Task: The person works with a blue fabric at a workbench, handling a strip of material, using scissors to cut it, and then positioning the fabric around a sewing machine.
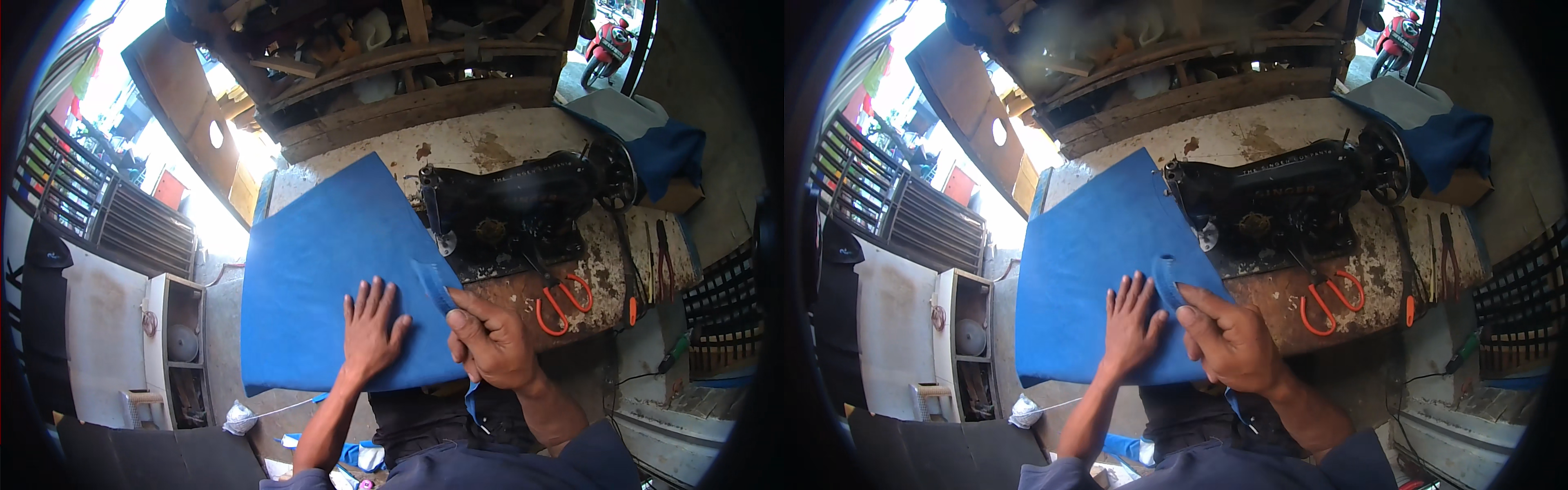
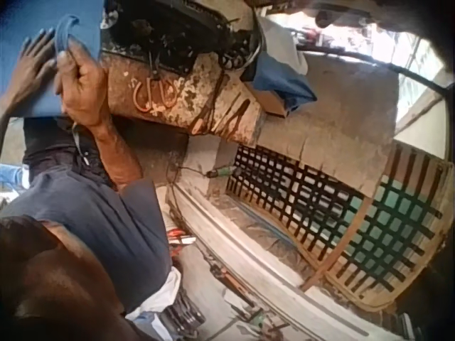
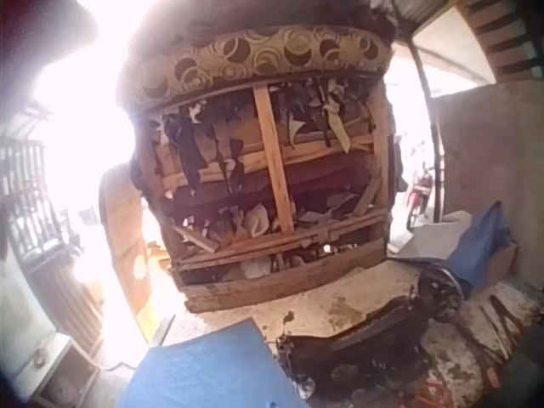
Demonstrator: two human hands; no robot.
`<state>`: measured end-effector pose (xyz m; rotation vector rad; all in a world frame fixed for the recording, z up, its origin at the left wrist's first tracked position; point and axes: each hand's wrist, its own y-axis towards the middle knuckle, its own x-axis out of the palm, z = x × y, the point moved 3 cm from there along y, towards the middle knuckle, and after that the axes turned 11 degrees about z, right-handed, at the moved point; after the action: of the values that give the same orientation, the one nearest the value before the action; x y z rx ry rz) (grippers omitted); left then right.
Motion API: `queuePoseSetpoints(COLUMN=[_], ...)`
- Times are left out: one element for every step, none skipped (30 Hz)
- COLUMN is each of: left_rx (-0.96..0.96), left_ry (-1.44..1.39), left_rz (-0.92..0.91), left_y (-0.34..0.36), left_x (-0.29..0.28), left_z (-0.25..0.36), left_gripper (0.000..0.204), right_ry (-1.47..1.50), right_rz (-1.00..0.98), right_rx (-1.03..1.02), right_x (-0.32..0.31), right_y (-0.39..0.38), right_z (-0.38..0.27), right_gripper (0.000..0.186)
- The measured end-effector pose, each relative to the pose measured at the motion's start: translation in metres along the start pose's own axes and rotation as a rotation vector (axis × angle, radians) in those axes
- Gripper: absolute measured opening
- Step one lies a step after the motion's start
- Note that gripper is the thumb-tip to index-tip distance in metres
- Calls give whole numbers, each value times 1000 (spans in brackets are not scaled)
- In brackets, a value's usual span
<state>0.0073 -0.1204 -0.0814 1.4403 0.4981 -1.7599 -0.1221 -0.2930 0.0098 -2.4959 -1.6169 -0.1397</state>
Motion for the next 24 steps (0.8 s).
queuePoseSetpoints(left_rx=[25,63,43,54,95,-69,-198,-328,-476,-487,-500,-476,-478,-454,-410,-415,-403,-414,-412,-436,-474,-470,-478,-501], left_ry=[-33,-27,-59,-82,-39,-222,-390,-548,-646,-641,-619,-609,-529,-459,-396,-380,-374,-372,-441,-513,-595,-683,-779,-900], left_rz=[-12,28,10,30,124,102,94,101,153,181,194,234,206,204,226,202,208,195,227,233,234,241,240,225], left_y=[-17,-33,-46,-51,-52,-47,-34,-19,-2,11,25,41,53,65,76,86,97,109,123,137,153,172,192,211], left_x=[4,5,5,3,-1,-2,-3,-4,1,2,3,4,6,8,9,12,15,19,22,26,31,35,38,41], left_z=[6,13,17,20,22,17,11,6,5,6,6,6,4,1,-3,-9,-15,-23,-30,-38,-45,-51,-56,-61], left_gripper=[64,63,62,61,54,52,50,48,44,43,43,42,41,39,38,38,39,40,40,40,40,39,38,37], right_ry=[31,16,4,9,-70,-100,-137,-209,-225,-194,-199,-207,-218,-232,-242,-251,-261,-268,-276,-298,-268,-254,-247,-222], right_rz=[-15,-3,-8,-19,7,8,18,39,41,33,40,53,63,57,55,50,42,50,57,61,79,93,114,122], right_rx=[-33,41,89,89,207,257,306,381,397,366,359,351,332,339,335,335,346,343,339,352,338,340,348,307], right_x=[6,9,13,16,18,19,18,16,15,15,14,12,11,11,11,11,12,12,12,12,12,11,11,11], right_y=[6,12,21,32,41,42,43,43,41,38,35,33,31,30,30,30,31,33,35,38,42,46,50,55], right_z=[1,7,15,23,36,48,59,71,79,84,89,91,92,92,90,89,87,84,82,80,77,75,73,69], right_gripper=[40,40,39,39,41,41,42,43,42,42,42,41,40,41,43,44,44,45,45,45,45,46,46,46])
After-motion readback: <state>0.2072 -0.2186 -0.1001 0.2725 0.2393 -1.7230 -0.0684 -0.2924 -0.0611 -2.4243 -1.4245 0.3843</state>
